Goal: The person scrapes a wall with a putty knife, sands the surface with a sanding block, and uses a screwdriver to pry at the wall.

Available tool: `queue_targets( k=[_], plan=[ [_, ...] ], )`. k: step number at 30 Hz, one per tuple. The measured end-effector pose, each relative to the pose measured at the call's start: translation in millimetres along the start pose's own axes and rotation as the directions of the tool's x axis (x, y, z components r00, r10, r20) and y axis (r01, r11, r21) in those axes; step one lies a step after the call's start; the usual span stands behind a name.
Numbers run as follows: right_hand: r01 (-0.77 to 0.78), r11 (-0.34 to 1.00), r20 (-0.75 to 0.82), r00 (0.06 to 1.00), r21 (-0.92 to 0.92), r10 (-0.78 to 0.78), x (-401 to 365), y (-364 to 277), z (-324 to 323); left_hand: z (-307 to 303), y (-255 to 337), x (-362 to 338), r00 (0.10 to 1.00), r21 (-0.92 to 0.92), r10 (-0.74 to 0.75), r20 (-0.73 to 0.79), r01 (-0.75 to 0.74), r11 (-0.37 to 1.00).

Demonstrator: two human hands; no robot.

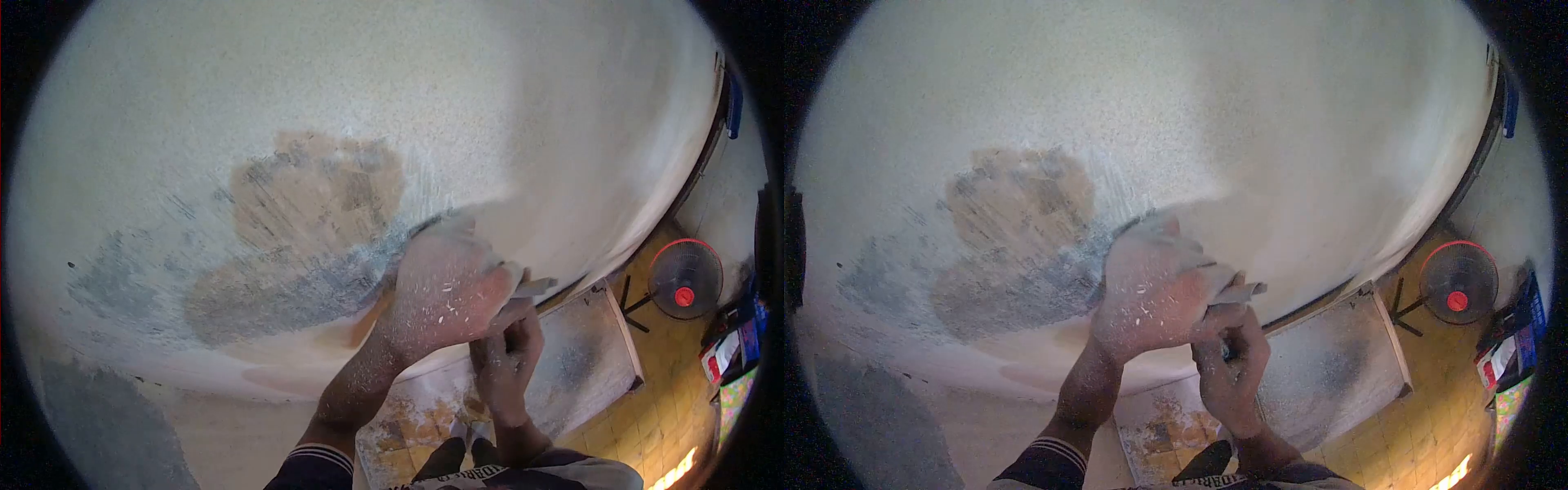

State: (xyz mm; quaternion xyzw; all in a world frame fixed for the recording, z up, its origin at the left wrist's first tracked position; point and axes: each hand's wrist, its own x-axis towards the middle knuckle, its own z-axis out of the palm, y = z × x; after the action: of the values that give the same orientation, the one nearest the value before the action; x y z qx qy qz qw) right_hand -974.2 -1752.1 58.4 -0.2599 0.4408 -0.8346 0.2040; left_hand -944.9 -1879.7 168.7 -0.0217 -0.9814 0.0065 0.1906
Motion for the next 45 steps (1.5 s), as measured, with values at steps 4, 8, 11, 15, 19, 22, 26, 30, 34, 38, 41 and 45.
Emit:
queue_targets(
  k=[4, 8, 11, 15, 19, 22, 26, 30, 34, 38, 41, 45],
  plan=[
    [0.057, 0.997, 0.043, 0.998, -0.053, -0.054, -2, 3, -1, -1, 3, -2, 0.999, 0.004, -0.035, 0.015, 0.035, 0.999],
    [-0.032, 0.999, 0.006, 0.999, 0.016, 0.032, 3, -10, 6, -9, 4, 3, 0.997, 0.036, -0.077, 0.022, 0.076, 0.996],
    [0.052, 0.990, 0.035, 0.998, -0.127, -0.048, -10, 3, -4, 10, 4, -10, 0.992, -0.070, -0.032, -0.119, 0.023, 0.997],
    [-0.045, 0.999, -0.014, 0.999, -0.003, 0.044, -2, 1, -4, 2, -1, 1, 0.998, 0.002, -0.005, -0.059, 0.005, 1.000],
    [-0.031, 0.998, -0.046, 0.999, -0.056, 0.029, -9, -3, 4, 4, -2, 2, 1.000, 0.027, 0.005, -0.029, -0.004, 1.000],
    [-0.014, 0.999, -0.043, 0.999, -0.030, 0.013, 7, -9, 7, -4, -2, 6, 1.000, 0.056, 0.016, -0.012, -0.016, 0.998],
    [0.035, 0.998, -0.050, 0.998, -0.047, -0.037, 3, -6, 11, -5, -5, 6, 1.000, 0.098, 0.018, 0.007, -0.019, 0.995],
    [-0.026, 1.000, -0.032, 0.999, 0.018, 0.026, 13, 3, 7, -9, -9, 12, 0.999, 0.132, 0.028, 0.035, -0.032, 0.991],
    [0.031, 0.999, -0.069, 0.997, 0.026, -0.029, 8, 0, 11, -16, -4, 12, 1.000, 0.064, 0.006, 0.026, -0.008, 0.998],
    [0.104, 0.961, 0.015, 0.995, -0.258, -0.103, -17, 10, -19, 32, 7, -14, 0.988, -0.106, -0.066, -0.137, 0.052, 0.993],
    [-0.239, 0.875, 0.011, 0.963, -0.421, 0.269, -56, 5, -50, 99, 32, -67, 0.958, -0.249, -0.276, -0.073, 0.251, 0.936],
    [-0.300, 0.629, 0.144, 0.819, -0.717, 0.555, -104, 23, -112, 205, 99, -183, 0.877, -0.424, -0.479, 0.023, 0.443, 0.790]
  ],
)
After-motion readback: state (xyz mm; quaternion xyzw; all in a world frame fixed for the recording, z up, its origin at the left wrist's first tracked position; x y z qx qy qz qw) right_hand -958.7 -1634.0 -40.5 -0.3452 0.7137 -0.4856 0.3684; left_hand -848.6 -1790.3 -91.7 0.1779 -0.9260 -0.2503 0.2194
